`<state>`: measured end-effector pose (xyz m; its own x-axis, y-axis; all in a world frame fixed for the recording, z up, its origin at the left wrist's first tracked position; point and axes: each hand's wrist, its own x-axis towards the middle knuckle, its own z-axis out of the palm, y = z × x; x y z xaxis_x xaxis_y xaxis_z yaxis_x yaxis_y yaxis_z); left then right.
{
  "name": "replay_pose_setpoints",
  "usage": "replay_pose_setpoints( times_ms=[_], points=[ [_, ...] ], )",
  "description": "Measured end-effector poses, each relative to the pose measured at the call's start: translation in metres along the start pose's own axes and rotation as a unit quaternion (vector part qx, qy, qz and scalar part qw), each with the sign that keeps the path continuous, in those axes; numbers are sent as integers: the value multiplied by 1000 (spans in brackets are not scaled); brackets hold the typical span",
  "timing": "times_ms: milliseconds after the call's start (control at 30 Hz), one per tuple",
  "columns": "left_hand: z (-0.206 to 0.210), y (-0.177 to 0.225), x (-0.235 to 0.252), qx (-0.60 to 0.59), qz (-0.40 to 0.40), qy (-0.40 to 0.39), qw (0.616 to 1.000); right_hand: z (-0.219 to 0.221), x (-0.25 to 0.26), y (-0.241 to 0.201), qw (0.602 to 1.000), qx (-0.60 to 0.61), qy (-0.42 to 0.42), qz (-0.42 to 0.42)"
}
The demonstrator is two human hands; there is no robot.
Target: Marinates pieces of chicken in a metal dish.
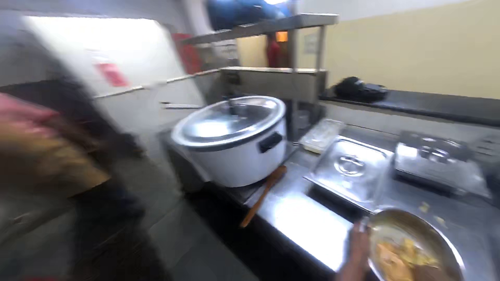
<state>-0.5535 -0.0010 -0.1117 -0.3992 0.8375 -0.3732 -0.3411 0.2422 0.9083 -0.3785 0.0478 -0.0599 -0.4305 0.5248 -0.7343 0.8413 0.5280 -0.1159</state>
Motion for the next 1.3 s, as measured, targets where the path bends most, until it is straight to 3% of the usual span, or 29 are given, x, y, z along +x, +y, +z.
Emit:
replay_pose_setpoints(
  times_ms=[100, 233, 367, 433, 500, 567, 633, 733, 833, 967, 1033, 1133, 1200, 1233, 1300],
  points=[
    [-1, 3, 3, -20, -19, -21, 999, 2, 6, -37, 996, 78, 31, 0],
    [-4, 4, 4, -13, -32, -27, 999, -45, 27, -9, 978, 157, 137, 12],
    [-4, 3, -2, -26, -17, -16, 999, -61, -6, -8, 949, 202, 241, 1],
    [-3, 0, -2, -45, -22, -11, 999, -44, -9, -25, 961, 184, 205, -22],
    [-4, -2, -2, -50, -28, -16, 998, -10, 5, -39, 984, 139, 98, -59],
    [-6, -2, -1, -49, -29, -18, 998, 5, 16, -31, 992, 97, 43, -72],
    [-5, 1, -2, -50, -28, -19, 998, -11, 14, -8, 991, 96, 59, -66],
    [-2, -1, -5, -54, -23, -12, 998, -40, 13, 20, 978, 137, 154, -21],
    [2, -2, -8, -62, -21, -1, 998, -49, 0, 5, 961, 172, 215, -5],
    [6, -6, -9, -77, -26, 13, 997, -21, 11, 2, 971, 224, 79, -38],
    [8, -4, -10, -81, -27, 18, 996, -45, -6, 19, 958, 279, 48, -42],
    [12, -5, -13, -93, -24, 30, 995, -62, -18, 30, 891, 443, 85, -57],
    [17, -5, -14, -99, -20, 34, 994, -39, 7, 21, 844, 533, 43, -34],
    [20, -6, -16, -100, -17, 37, 994, -24, 21, 15, 851, 525, 15, 1],
    [25, -7, -17, -95, -12, 46, 994, -20, 27, 11, 906, 421, -21, 32]
  ],
)
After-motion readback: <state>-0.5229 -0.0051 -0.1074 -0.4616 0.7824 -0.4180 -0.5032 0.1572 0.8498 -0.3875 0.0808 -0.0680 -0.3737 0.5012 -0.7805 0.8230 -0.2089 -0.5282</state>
